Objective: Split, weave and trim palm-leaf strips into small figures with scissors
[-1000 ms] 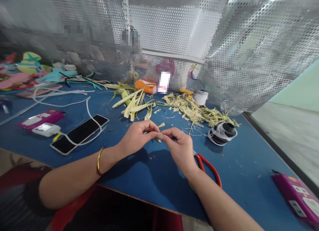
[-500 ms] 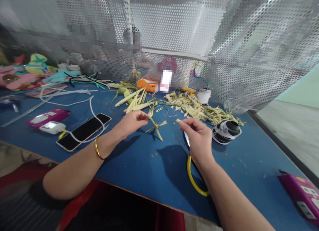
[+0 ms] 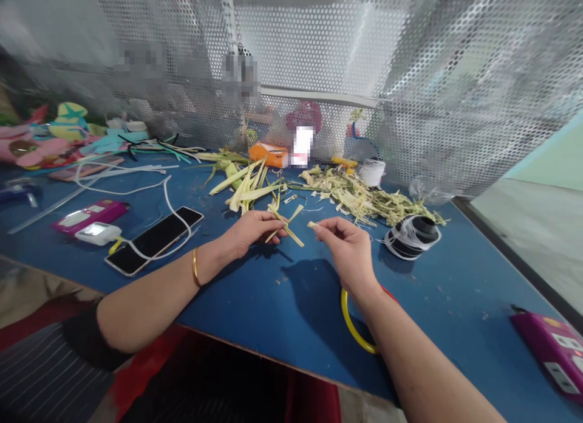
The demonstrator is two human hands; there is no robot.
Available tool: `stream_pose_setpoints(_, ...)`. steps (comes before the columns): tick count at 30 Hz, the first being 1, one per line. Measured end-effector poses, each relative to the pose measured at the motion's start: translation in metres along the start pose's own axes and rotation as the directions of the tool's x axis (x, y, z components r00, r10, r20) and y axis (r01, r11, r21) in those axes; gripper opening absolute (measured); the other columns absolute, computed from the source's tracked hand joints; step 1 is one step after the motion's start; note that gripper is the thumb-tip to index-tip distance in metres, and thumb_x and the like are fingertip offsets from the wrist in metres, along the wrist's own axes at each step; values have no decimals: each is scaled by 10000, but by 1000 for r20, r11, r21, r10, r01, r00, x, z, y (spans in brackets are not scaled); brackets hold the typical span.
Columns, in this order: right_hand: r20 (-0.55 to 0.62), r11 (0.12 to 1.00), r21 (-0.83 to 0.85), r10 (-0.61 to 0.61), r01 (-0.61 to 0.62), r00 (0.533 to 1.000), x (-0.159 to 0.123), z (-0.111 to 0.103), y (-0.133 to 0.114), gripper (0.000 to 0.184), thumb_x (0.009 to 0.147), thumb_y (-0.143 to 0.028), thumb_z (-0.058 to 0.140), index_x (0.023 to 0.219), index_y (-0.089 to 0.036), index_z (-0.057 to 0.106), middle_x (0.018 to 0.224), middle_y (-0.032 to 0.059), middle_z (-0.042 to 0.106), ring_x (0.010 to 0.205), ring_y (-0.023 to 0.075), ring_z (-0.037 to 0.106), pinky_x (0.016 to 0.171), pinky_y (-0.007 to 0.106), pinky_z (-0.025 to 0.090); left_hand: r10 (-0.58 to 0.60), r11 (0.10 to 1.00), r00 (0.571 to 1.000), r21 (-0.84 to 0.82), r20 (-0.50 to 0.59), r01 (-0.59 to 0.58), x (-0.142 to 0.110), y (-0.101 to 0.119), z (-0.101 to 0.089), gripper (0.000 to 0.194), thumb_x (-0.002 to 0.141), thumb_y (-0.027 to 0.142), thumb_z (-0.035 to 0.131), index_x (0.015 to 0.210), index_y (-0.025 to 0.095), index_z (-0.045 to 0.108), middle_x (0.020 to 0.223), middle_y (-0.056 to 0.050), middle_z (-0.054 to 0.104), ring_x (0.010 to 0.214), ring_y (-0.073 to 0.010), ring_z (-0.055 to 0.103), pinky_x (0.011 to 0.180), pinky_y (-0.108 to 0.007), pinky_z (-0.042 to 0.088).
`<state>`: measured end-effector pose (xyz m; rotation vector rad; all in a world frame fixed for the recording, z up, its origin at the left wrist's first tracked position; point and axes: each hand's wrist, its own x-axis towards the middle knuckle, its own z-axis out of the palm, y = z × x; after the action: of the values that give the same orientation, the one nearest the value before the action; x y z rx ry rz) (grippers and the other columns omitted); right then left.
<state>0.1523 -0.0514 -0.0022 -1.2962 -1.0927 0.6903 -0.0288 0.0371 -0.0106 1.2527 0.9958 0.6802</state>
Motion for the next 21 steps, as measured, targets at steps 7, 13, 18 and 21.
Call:
stream_pose_setpoints(7,-22,999,17,31,-31,999,2,-4,1,151,653,-309,788,672,-194,692,604,-27,604,611,116,507,615,262,374,-103,973,989,-194,104,122,-17,10,-1,109,817,240,673,817,131,681,730,-52,716,527,-102,630,608,-258,490)
stream_pose_setpoints(13,1,1000,-23,21,-21,1000,0,-4,2,151,671,-324,782,681,-199,697,614,-20,616,624,125,516,624,270,384,-110,966,983,-218,145,140,-20,9,3,190,816,325,663,833,136,673,713,-67,724,530,-128,645,569,-256,454)
stream_pose_setpoints(18,17,999,-21,39,-38,999,0,-4,5,163,665,-333,788,675,-200,696,622,-18,619,626,124,520,630,270,388,-72,982,991,-168,115,91,-24,11,6,206,810,335,652,854,139,698,695,-76,724,532,-144,655,557,-261,444)
stream_pose_setpoints(21,25,998,-21,56,-55,998,1,-4,6,171,661,-338,792,674,-198,694,618,-18,617,625,123,516,632,270,384,-36,990,994,-134,105,50,-25,12,7,224,808,344,650,869,138,715,706,-86,727,536,-150,659,568,-272,460)
